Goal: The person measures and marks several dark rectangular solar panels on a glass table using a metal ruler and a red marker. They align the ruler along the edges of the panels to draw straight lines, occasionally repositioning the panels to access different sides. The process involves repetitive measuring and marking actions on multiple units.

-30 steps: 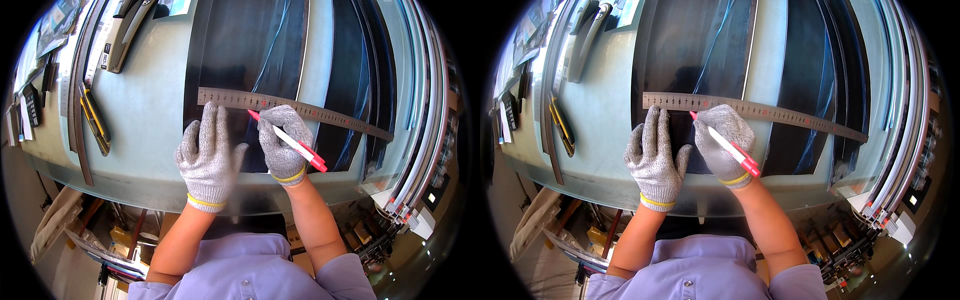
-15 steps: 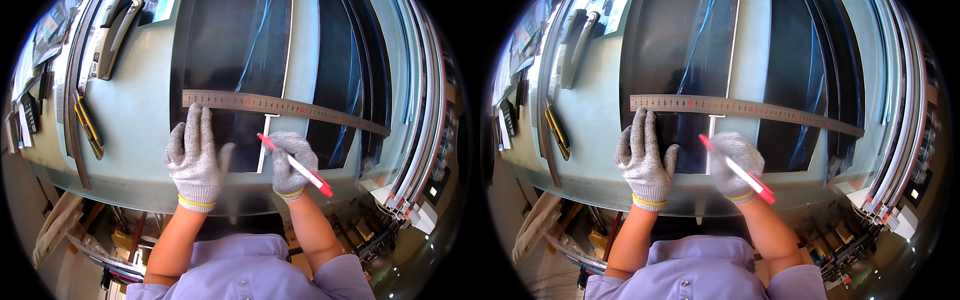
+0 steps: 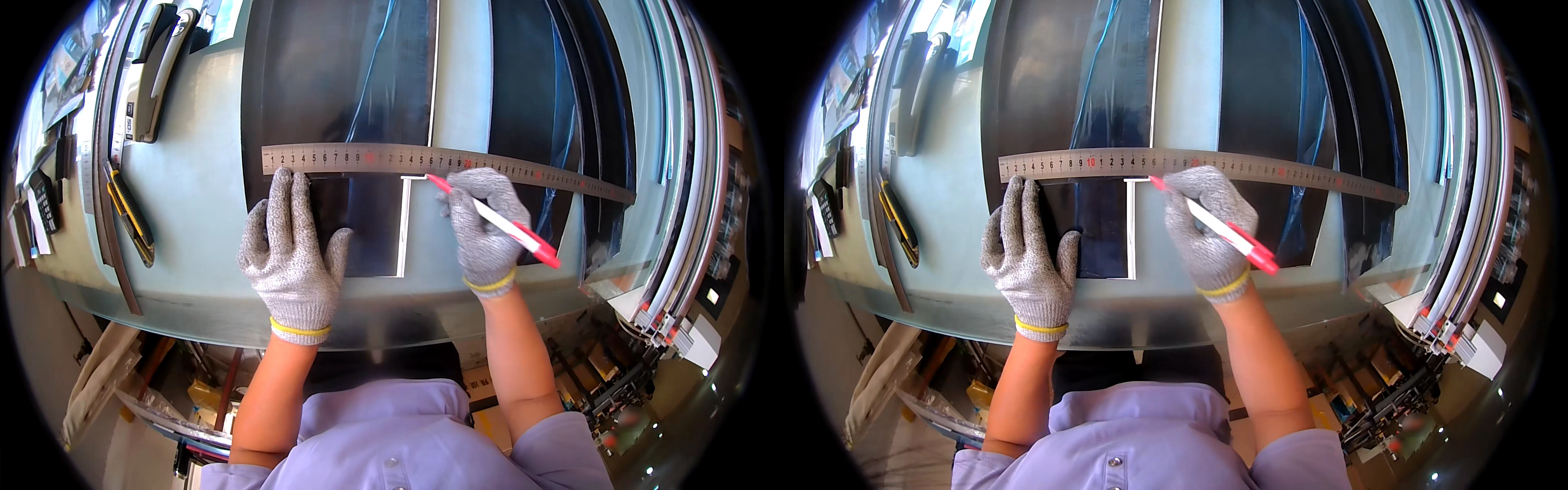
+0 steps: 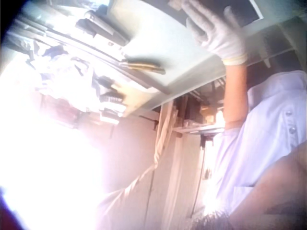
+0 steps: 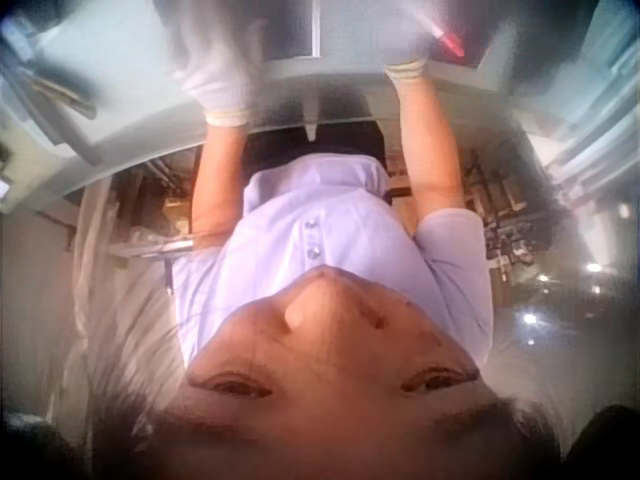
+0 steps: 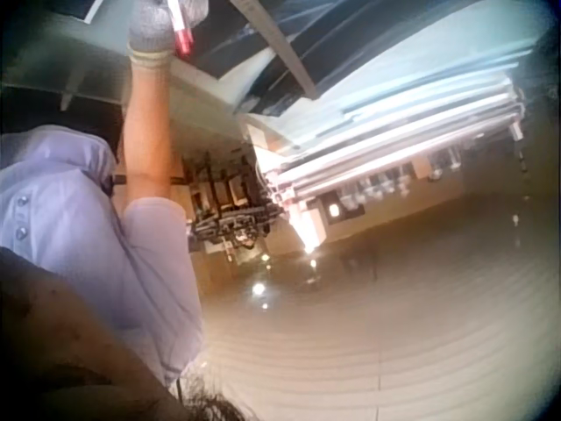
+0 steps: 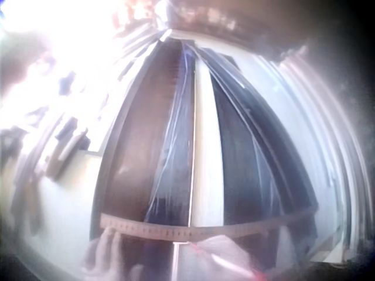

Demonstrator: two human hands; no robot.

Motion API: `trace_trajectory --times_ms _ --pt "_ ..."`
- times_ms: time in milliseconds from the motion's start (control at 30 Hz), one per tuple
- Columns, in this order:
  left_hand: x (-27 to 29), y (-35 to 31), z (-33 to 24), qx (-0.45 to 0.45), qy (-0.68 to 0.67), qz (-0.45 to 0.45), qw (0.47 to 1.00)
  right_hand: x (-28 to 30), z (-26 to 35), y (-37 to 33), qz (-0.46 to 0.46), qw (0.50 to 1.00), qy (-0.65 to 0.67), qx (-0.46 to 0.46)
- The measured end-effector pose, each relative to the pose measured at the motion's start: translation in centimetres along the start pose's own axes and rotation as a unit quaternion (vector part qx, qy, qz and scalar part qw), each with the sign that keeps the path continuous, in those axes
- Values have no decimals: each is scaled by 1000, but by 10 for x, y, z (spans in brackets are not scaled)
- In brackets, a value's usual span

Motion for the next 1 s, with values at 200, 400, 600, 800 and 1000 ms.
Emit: trace_trajectory --times_ms 200,400,600,800,1000 --pt "-1 -1 0 1 2 -2 1000 -8 6 2 42 995 -37 87" --pt "1 -1 0 1 6 2 1000 -1 16 1 15 986 -64 152" --pt "2 -1 2 9 3 0 1000 -9 39 23 120 891 -400 178" --pt "15 -5 34 94 -137 -103 981 -15 32 41 224 850 -448 163" --pt "38 -3 64 6 -232 -83 969 -30 58 -19 276 836 -435 189"
Point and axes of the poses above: each hand's wrist, its own y-axis towards the middle knuckle, its own x-axis out of the back of the hand, z = x × y, the point moved 8 cm from there along y, towards the middle knuckle, and after that the axes turned 11 degrees about y, right-handed, at the moved point
